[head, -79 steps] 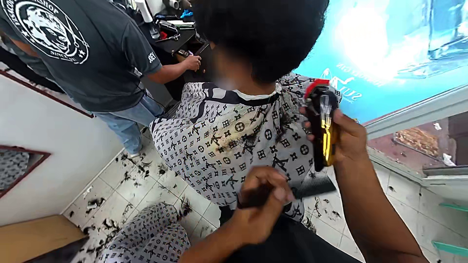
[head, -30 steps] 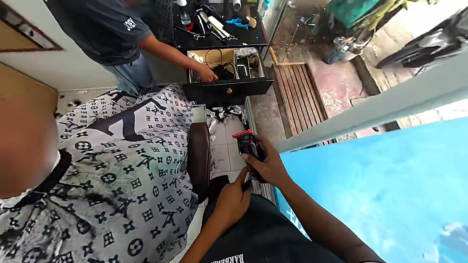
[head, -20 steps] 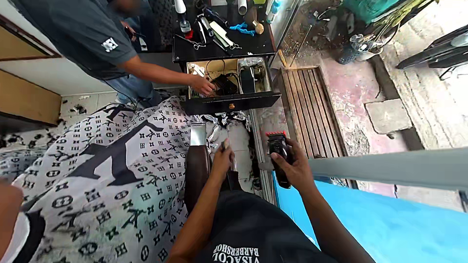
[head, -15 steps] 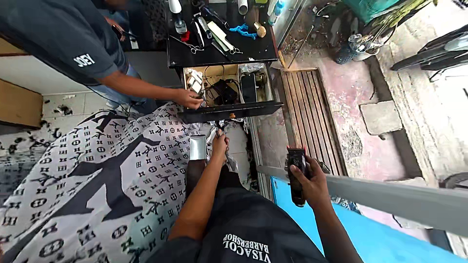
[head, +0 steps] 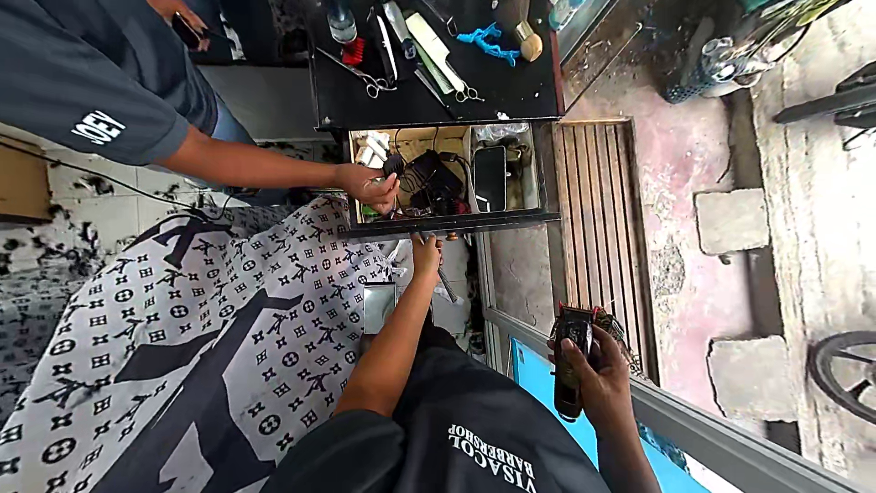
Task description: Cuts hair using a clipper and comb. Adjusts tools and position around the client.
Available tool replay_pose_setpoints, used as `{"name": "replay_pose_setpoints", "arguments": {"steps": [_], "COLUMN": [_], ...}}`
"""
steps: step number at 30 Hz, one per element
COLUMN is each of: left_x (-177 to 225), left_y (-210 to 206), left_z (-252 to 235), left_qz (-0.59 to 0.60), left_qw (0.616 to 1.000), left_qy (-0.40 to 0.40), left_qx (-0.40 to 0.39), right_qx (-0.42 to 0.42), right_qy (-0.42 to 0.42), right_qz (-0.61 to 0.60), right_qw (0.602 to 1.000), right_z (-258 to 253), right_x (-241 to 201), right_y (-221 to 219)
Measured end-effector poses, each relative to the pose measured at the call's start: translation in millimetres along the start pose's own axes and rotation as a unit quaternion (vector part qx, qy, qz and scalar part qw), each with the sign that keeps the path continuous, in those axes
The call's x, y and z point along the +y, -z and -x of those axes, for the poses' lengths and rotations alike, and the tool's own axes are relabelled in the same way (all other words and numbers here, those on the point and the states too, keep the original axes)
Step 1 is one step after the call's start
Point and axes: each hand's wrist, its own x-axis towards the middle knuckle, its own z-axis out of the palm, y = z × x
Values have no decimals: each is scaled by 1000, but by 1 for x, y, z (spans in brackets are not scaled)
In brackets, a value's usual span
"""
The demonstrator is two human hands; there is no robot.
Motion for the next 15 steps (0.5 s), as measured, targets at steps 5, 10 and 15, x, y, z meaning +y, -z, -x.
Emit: {"name": "replay_pose_setpoints", "arguments": {"steps": [5,10,15], "left_x": [10,26,51], "left_y": [-6,-19,-32], "left_z": [-16,-37,-64], "left_qz": [18,11,-16], "left_qw": [1000,999,998], "left_qy": [-14,-46,-61], "left_qx": [-5,1,-11], "right_qx": [2,15,15], "right_qy": [-4,13,19], "right_qz": [-3,4,-4], "right_qw": [1000,1000,1000], "right_z": [-10,-13,-7], "right_x": [-11,-14,-8], "right_y": [-4,0,8]}}
